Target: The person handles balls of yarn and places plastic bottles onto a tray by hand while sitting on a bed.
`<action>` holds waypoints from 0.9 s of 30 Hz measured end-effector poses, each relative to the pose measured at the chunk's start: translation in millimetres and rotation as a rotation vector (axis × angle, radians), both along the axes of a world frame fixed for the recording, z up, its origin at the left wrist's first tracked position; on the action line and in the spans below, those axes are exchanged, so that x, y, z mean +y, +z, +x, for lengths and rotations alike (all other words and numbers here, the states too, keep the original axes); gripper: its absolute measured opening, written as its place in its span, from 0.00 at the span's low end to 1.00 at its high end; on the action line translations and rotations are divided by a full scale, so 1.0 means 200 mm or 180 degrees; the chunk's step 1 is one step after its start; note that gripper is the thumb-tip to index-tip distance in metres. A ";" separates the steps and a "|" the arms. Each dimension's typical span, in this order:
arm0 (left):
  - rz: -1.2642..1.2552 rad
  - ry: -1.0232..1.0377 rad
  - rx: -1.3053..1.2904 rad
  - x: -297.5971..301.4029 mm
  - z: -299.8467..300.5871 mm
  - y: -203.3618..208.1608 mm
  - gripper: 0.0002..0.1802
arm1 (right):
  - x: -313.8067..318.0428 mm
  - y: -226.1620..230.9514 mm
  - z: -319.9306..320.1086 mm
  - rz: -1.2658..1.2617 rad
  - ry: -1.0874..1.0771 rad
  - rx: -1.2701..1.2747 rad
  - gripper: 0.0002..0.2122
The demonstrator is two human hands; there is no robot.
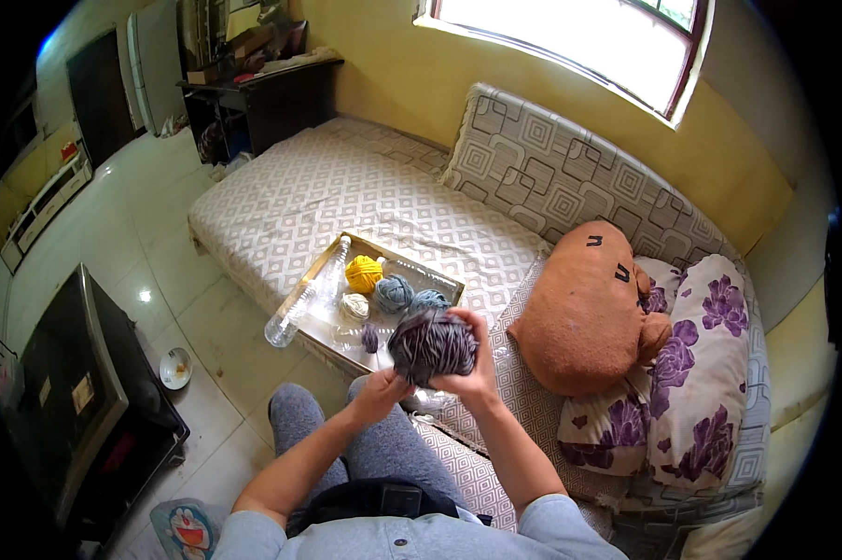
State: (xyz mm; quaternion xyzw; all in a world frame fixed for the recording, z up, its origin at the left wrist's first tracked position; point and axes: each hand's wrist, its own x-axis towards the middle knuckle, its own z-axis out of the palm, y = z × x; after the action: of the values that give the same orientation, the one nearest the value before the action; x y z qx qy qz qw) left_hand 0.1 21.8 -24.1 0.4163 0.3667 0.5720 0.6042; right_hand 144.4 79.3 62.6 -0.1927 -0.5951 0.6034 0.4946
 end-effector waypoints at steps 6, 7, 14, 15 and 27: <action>0.0767 -0.0104 0.1294 -0.05 -0.05 0.21 0.17 | 0.11 -0.17 0.08 0.1241 -0.0787 -0.1617 0.35; 0.0653 -0.0056 0.1177 -0.02 -0.08 0.25 0.17 | 0.07 -0.18 0.10 0.1137 -0.0504 -0.1663 0.34; 0.0622 0.0497 0.0612 0.05 -0.02 0.12 0.19 | -0.10 -0.14 0.11 -0.0593 0.1019 -0.0256 0.41; 0.0828 0.0740 0.0769 0.03 0.04 0.14 0.20 | -0.07 -0.08 0.10 -0.0654 0.1020 0.0165 0.40; 0.0686 0.0348 0.1113 0.00 -0.06 0.24 0.18 | -0.01 -0.21 0.13 0.0380 0.0425 -0.1700 0.37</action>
State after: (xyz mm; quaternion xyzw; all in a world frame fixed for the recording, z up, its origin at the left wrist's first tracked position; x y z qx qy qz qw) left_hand -12.4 22.2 24.2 0.5509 0.4248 0.5588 0.4514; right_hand 169.9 76.6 20.2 -0.2758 -0.7502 0.5265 0.2899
